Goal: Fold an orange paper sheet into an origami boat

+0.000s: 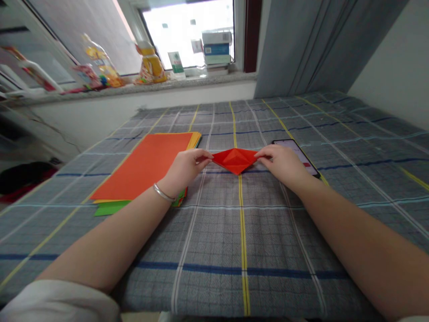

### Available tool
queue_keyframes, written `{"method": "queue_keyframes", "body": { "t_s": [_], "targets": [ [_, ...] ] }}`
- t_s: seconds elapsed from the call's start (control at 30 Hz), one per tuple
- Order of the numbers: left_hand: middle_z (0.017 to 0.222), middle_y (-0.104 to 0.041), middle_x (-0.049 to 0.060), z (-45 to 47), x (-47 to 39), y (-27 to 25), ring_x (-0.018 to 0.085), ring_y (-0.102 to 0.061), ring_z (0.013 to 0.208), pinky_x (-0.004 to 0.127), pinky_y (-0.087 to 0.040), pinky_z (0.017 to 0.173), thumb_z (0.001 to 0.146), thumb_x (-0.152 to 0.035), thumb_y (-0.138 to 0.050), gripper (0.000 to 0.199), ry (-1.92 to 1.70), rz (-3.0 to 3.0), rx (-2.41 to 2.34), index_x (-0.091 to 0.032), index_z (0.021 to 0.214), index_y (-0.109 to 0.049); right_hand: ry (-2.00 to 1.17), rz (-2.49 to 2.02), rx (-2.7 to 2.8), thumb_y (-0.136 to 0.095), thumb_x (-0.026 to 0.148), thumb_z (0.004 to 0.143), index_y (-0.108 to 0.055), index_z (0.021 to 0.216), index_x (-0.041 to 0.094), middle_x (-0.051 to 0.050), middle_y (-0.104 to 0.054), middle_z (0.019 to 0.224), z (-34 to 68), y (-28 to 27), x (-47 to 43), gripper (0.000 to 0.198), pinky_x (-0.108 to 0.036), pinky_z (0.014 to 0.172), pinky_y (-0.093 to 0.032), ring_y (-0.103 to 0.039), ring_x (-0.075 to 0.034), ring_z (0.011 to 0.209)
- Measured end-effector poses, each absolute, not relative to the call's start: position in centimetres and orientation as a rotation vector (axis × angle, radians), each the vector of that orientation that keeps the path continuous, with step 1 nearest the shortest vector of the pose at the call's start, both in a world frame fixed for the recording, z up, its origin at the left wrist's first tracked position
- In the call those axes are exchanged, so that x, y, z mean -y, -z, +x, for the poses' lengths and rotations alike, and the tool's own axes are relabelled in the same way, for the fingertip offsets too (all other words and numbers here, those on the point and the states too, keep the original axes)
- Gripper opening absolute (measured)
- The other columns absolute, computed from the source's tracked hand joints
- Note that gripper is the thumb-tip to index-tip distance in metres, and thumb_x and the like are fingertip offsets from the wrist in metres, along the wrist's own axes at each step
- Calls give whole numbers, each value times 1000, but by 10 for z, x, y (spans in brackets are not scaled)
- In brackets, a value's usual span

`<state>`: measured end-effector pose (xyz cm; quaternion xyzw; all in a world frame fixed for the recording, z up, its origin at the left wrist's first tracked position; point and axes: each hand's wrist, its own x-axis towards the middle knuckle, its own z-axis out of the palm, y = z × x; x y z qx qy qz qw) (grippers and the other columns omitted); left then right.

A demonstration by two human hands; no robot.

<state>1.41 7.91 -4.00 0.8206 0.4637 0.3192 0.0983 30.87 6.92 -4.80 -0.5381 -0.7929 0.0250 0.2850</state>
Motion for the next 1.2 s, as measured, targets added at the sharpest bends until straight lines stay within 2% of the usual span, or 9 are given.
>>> {"method": "queue_keyframes", "body": {
  "t_s": [0.2, 0.43, 0.53, 0.67, 0.77, 0.9, 1.0, 1.1, 1.2],
  "targets": [
    [81, -72, 1, 6, -88, 39, 15, -64, 75, 26, -46, 68, 85, -20, -65, 5, -903, 2230, -1551, -19, 83, -69, -127, -1573, 1925, -62, 33, 81, -77, 88, 26, -4, -76, 90, 317, 46, -70, 18, -38, 75, -52, -69, -25, 85],
    [87, -72, 1, 4, -90, 45, 17, -64, 81, 29, -49, 74, 85, -22, -63, 7, -892, 2337, -1527, -20, 88, -69, -224, -1653, 1953, -66, 33, 78, -77, 85, 26, -2, -73, 73, 310, 45, -66, 15, -34, 62, -50, -67, -21, 66],
    [95, -72, 3, 6, -88, 44, 17, -65, 91, 32, -51, 85, 86, -19, -62, 8, -1025, 2410, -1378, -19, 89, -69, -188, -1531, 1978, -63, 32, 80, -75, 86, 25, -3, -74, 82, 306, 46, -63, 15, -34, 63, -52, -67, -21, 69],
    [114, -68, 6, 9, -86, 44, 18, -63, 108, 37, -48, 101, 86, -16, -61, 18, -1042, 2482, -1206, -19, 102, -69, -238, -1361, 2067, -59, 29, 82, -72, 99, 25, -6, -74, 106, 302, 51, -63, 22, -37, 70, -56, -68, -24, 91],
    [125, -63, 7, 11, -83, 44, 18, -58, 118, 37, -47, 104, 85, -13, -57, 36, -1004, 2485, -1196, -20, 120, -63, -260, -1312, 2060, -59, 27, 80, -67, 115, 26, -7, -67, 124, 300, 54, -63, 36, -38, 70, -59, -66, -26, 104],
    [132, -59, 7, 11, -81, 43, 18, -55, 122, 35, -47, 103, 83, -7, -49, 52, -1006, 2425, -1209, -21, 134, -53, -236, -1269, 2071, -58, 23, 77, -63, 121, 25, -8, -63, 130, 302, 51, -62, 44, -37, 71, -58, -63, -26, 111],
    [130, -60, 8, 11, -83, 45, 16, -61, 111, 34, -50, 98, 81, -5, -46, 53, -1039, 2325, -1255, -18, 131, -55, -156, -1263, 2099, -58, 26, 79, -67, 111, 22, -9, -67, 120, 306, 46, -62, 33, -36, 71, -56, -63, -26, 107],
    [127, -62, 9, 11, -87, 48, 15, -66, 100, 33, -53, 91, 82, -8, -48, 48, -1116, 2223, -1317, -17, 128, -57, -115, -1352, 2133, -59, 32, 82, -70, 91, 23, -6, -72, 93, 308, 44, -62, 17, -37, 68, -52, -65, -23, 85],
    [124, -63, 9, 10, -90, 51, 16, -67, 96, 34, -53, 90, 83, -12, -50, 43, -1164, 2186, -1377, -18, 125, -59, -59, -1448, 2102, -59, 36, 84, -72, 84, 25, -4, -70, 79, 307, 41, -61, 17, -37, 66, -49, -63, -22, 74]
  ]
}}
